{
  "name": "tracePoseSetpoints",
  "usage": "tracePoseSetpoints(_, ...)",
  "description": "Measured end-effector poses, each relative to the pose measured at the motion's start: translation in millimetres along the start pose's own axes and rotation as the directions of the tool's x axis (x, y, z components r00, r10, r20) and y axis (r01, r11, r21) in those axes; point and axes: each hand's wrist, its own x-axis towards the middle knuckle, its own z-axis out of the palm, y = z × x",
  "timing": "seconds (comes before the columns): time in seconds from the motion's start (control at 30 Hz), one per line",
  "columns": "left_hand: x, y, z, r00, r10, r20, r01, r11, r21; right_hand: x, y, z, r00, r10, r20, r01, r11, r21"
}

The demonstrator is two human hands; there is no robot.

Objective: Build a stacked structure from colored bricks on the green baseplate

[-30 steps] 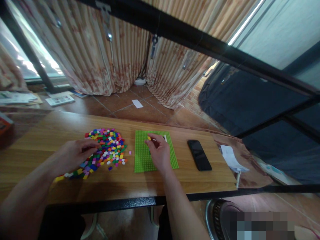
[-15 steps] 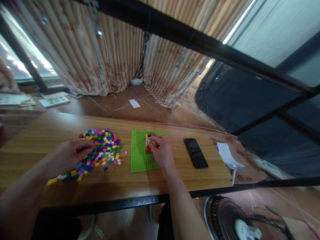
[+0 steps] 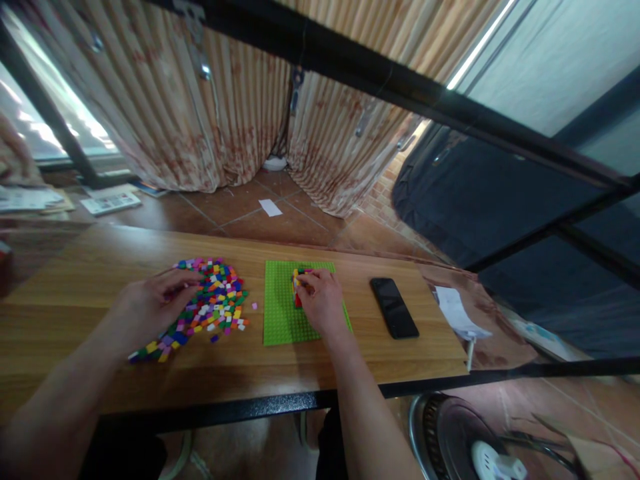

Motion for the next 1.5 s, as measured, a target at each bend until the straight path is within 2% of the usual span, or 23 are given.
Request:
tracePoseSetpoints(0.1, -3, 33, 25.2, 0.99, 0.142, 0.014, -0.137, 0.976, -0.169, 0, -1, 1, 1.0, 0.003, 0.0, -0.003, 1.0, -0.009)
tracePoseSetpoints(0.23, -10, 67, 70.8, 0.977, 0.166, 0.133, -0.102, 0.914, -0.393, -1, -2, 1, 1.0, 0.01, 0.001, -0.01, 1.0, -0.02)
tracePoseSetpoints(0.37, -13, 80, 103.5, 0.972, 0.167, 0.165, -0.073, 0.883, -0.464, 0, -2, 1, 1.0, 0.008, 0.015, -0.007, 0.999, -0.048)
tracePoseSetpoints(0.53, -9, 85, 124.3, 0.962, 0.224, 0.156, -0.118, 0.857, -0.502, 0, -1, 3, 1.0, -0.013, 0.022, 0.014, 0.997, -0.071)
tracePoseSetpoints(0.7, -6, 87, 134.8, 0.948, 0.294, 0.12, -0.193, 0.835, -0.515, -2, -4, 1, 1.0, -0.003, 0.021, 0.005, 0.996, -0.086)
tracePoseSetpoints(0.97, -7, 87, 134.3, 0.949, 0.238, 0.204, -0.104, 0.853, -0.511, 0, -6, -1, 1.0, 0.014, 0.006, -0.014, 0.999, -0.039)
tracePoseSetpoints(1.13, -7, 87, 134.1, 0.95, 0.242, 0.197, -0.101, 0.836, -0.539, 4, -7, -2, 0.997, 0.077, 0.003, -0.077, 0.997, 0.008)
tracePoseSetpoints(1.5, -7, 86, 137.4, 0.957, 0.25, 0.148, -0.111, 0.784, -0.61, 9, -5, -1, 0.992, 0.109, 0.062, -0.109, 0.994, -0.004)
